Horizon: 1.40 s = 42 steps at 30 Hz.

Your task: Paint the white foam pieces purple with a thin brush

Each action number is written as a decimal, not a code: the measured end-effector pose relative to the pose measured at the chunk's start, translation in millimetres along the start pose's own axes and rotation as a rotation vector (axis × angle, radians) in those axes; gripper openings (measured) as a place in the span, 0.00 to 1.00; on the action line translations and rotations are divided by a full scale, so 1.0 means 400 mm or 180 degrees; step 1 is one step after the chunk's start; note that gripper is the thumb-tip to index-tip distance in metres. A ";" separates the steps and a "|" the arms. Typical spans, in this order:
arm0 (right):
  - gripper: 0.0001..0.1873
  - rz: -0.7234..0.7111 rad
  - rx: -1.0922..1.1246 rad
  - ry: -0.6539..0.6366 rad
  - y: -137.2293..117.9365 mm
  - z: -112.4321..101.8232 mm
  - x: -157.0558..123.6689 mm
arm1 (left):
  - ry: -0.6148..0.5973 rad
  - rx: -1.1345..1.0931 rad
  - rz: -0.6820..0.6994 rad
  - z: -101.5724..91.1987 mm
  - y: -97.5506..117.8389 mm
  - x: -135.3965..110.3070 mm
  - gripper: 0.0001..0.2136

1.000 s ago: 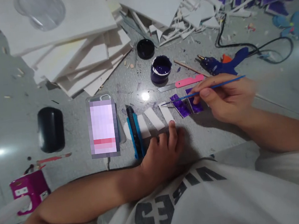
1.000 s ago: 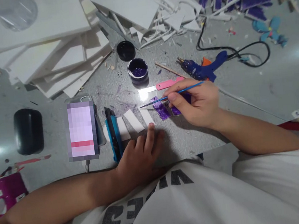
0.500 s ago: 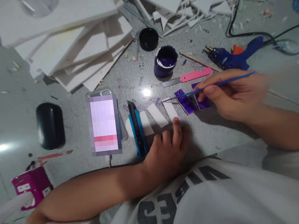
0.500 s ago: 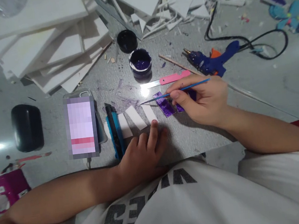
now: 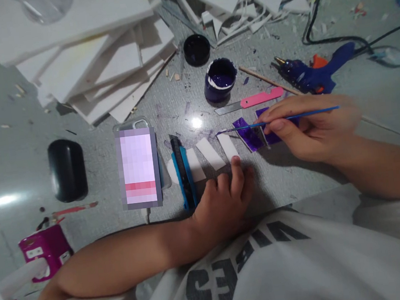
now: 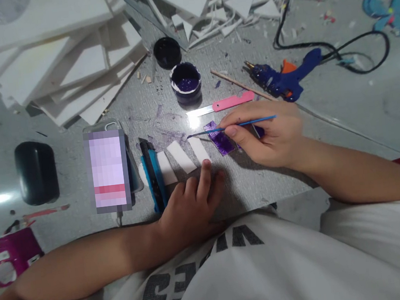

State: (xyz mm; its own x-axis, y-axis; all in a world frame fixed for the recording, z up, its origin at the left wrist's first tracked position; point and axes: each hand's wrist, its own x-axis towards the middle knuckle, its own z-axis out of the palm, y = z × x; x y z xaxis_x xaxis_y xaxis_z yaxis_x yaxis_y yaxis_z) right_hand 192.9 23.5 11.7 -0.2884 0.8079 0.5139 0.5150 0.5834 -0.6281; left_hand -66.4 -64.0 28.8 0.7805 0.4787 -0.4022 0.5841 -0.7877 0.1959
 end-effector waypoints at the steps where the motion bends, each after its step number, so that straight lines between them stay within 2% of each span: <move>1: 0.09 -0.0043 -0.0006 -0.0006 -0.001 -0.001 0.001 | 0.0000 -0.0021 -0.0011 0.000 0.000 0.000 0.56; 5: 0.09 -0.0109 -0.0116 -0.0079 -0.004 -0.007 0.008 | 0.0001 -0.0013 -0.0010 -0.001 -0.001 -0.001 0.54; 10: 0.11 -0.0420 -0.0156 -0.0044 0.000 -0.006 0.010 | 0.0014 0.0060 0.0064 -0.004 -0.002 0.000 0.56; 21: 0.11 -0.0134 -0.0088 0.0206 0.000 -0.016 -0.007 | 0.0005 0.0193 -0.0001 -0.016 0.001 0.001 0.57; 24: 0.11 -0.0384 0.0032 0.0309 0.013 -0.011 -0.005 | 0.0024 0.0212 0.0019 -0.015 0.000 0.001 0.58; 29: 0.09 -0.0800 0.0058 0.0168 0.029 0.011 0.003 | 0.0035 0.0252 0.0035 -0.015 -0.001 0.000 0.59; 33: 0.06 -0.0797 0.0099 0.0155 0.029 0.021 0.006 | 0.0034 0.0251 0.0023 -0.014 0.000 0.001 0.59; 42: 0.09 -0.0769 -0.0180 0.0000 0.022 0.012 0.006 | 0.0042 0.0224 0.0010 -0.014 0.000 0.000 0.57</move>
State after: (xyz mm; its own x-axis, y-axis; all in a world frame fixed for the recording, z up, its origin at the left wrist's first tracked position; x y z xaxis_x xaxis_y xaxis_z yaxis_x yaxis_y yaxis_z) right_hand 192.7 31.0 4.8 -0.4086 0.6455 0.6452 0.4754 0.7540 -0.4533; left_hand -65.3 -61.7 33.8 0.7854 0.4809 -0.3898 0.5649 -0.8143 0.1336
